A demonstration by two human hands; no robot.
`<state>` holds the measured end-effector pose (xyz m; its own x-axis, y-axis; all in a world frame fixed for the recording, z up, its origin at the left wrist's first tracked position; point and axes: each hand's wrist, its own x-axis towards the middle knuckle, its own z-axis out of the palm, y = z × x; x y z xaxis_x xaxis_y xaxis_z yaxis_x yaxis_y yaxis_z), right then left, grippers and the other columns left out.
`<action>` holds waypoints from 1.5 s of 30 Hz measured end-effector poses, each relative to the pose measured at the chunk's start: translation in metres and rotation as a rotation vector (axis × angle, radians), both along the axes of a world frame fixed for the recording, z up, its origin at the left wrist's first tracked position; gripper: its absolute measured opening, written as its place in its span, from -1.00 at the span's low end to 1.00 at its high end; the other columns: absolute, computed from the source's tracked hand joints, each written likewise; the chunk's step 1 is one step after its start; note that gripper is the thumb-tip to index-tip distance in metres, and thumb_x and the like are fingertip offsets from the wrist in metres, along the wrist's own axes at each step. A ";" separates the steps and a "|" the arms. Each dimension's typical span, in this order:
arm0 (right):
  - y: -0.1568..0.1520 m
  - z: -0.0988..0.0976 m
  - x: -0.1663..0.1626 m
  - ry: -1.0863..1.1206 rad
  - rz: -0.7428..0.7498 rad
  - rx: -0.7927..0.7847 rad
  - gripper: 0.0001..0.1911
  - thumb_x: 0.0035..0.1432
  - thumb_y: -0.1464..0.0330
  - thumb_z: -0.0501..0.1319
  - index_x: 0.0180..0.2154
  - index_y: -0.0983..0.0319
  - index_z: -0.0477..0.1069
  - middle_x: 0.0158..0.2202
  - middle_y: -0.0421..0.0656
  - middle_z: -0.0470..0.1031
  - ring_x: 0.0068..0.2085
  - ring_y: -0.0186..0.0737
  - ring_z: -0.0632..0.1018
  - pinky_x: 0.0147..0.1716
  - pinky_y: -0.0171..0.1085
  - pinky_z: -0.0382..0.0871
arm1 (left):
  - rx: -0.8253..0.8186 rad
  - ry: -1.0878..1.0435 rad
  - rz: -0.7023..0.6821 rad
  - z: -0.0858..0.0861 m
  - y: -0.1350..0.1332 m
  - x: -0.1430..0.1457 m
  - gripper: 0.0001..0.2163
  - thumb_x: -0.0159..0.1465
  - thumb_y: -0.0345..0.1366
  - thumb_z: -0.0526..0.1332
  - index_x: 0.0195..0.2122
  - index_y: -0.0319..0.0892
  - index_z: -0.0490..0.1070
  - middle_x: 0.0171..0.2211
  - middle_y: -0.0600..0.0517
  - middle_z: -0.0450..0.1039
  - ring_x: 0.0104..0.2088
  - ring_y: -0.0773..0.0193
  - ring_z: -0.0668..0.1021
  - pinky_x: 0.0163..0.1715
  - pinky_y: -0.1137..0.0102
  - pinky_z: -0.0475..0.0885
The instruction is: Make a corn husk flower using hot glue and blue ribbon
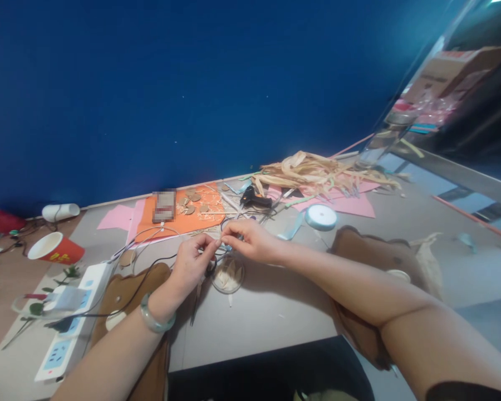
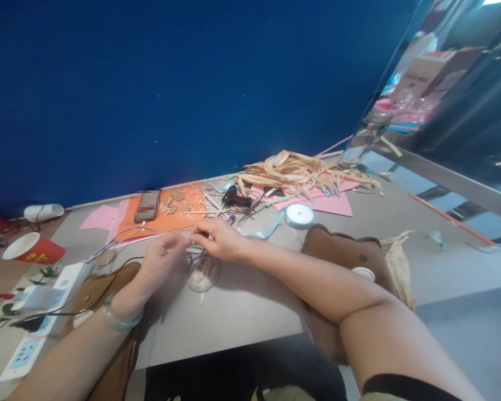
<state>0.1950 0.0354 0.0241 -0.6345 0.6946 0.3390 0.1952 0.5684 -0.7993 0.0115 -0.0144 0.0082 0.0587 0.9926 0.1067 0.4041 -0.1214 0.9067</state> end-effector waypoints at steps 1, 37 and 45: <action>0.000 -0.001 0.000 -0.021 0.000 0.082 -0.83 0.23 0.38 0.12 -0.41 0.27 0.37 -0.50 -0.20 0.42 -0.45 -0.35 0.39 -0.39 -0.35 0.24 | 0.001 0.005 -0.004 -0.001 0.000 0.000 -0.69 0.22 -0.06 0.20 -0.50 -0.20 0.41 -0.63 0.10 0.38 -0.58 0.37 0.41 -0.52 0.48 0.31; 0.006 -0.011 -0.003 0.039 -0.108 -0.018 -0.86 0.15 0.37 0.14 -0.45 0.26 0.33 -0.51 -0.22 0.37 -0.46 -0.35 0.36 -0.44 -0.35 0.21 | -0.024 -0.029 0.001 -0.003 0.004 -0.001 -0.69 0.21 -0.05 0.21 -0.52 -0.18 0.39 -0.63 0.11 0.39 -0.58 0.37 0.42 -0.52 0.48 0.31; 0.006 -0.004 -0.003 0.250 0.026 -0.490 -0.77 0.19 0.30 0.13 -0.47 0.29 0.33 -0.51 -0.22 0.40 -0.54 -0.42 0.39 -0.50 -0.37 0.27 | -0.162 -0.179 0.030 -0.005 0.004 -0.001 -0.65 0.19 0.03 0.21 -0.46 -0.19 0.40 -0.62 0.12 0.36 -0.65 0.41 0.37 -0.64 0.50 0.25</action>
<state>0.1920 0.0418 0.0197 -0.5950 0.7944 0.1223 -0.0437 0.1199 -0.9918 0.0108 -0.0107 0.0033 0.0235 0.9986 -0.0484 0.2368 0.0415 0.9707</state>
